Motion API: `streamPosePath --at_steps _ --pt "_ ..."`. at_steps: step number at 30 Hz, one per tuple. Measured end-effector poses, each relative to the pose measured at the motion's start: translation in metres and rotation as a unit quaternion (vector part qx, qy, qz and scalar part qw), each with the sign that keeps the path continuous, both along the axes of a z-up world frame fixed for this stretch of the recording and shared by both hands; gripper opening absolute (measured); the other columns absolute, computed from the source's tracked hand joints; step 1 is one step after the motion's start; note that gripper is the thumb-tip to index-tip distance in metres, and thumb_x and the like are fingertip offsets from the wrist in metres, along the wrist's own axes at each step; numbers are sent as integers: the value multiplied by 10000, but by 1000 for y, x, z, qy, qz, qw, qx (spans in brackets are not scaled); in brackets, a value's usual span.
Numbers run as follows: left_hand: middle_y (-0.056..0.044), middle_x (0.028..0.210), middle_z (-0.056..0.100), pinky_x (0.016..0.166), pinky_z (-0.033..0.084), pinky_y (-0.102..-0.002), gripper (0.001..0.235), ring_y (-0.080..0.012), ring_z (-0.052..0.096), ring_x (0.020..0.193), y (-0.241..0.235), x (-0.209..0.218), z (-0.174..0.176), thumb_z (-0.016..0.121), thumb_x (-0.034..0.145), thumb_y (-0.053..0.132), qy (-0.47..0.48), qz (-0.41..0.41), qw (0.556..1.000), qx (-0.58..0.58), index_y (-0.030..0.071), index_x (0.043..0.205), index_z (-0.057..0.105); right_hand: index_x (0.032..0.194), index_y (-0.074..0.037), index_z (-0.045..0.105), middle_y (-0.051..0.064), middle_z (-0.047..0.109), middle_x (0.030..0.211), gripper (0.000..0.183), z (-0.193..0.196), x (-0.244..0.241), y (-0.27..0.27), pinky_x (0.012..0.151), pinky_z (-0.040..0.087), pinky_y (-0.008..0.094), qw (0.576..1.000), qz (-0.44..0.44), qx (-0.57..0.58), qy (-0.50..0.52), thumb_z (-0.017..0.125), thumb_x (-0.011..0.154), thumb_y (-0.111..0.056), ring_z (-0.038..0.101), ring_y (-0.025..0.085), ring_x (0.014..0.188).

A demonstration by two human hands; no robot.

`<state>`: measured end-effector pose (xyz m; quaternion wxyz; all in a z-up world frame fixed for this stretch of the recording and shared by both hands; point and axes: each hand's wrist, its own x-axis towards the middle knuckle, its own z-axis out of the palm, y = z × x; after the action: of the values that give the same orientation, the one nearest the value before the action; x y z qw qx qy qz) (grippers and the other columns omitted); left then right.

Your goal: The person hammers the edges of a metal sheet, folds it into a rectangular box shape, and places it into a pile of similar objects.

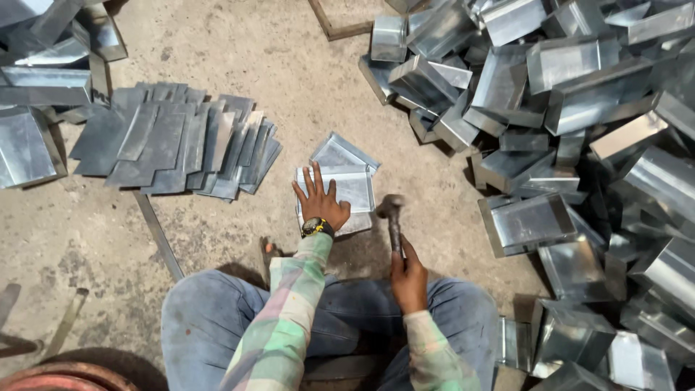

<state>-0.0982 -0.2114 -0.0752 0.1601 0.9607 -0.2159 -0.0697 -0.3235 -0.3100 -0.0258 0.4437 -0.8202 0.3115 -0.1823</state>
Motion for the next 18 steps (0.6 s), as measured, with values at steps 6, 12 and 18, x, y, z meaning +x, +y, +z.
streamPosePath --at_steps 6,12,18 --pt "-229 1707 -23 1193 -55 -714 752 -462 -73 1564 5 -7 -12 506 798 448 -24 -2 1000 -3 102 1465 557 1531 -77 388 9 587 734 501 59 -18 18 444 379 273 962 -10 132 -240 506 1052 -169 447 70 508" --pt "-239 1694 -49 1166 -61 -728 782 -465 -95 1549 3 -12 -17 513 787 439 -9 24 1000 6 92 1488 520 1495 -72 448 79 648 723 457 24 -2 17 509 463 317 990 17 -39 -133 512 1054 -171 588 120 554" --pt "-253 1707 -56 1203 -57 -704 820 -468 -91 1566 1 -16 -6 536 772 444 -1 28 1000 2 100 1515 499 1495 -122 529 137 683 715 492 -3 5 -3 544 494 353 998 10 -38 46 589 1009 -179 664 208 596"
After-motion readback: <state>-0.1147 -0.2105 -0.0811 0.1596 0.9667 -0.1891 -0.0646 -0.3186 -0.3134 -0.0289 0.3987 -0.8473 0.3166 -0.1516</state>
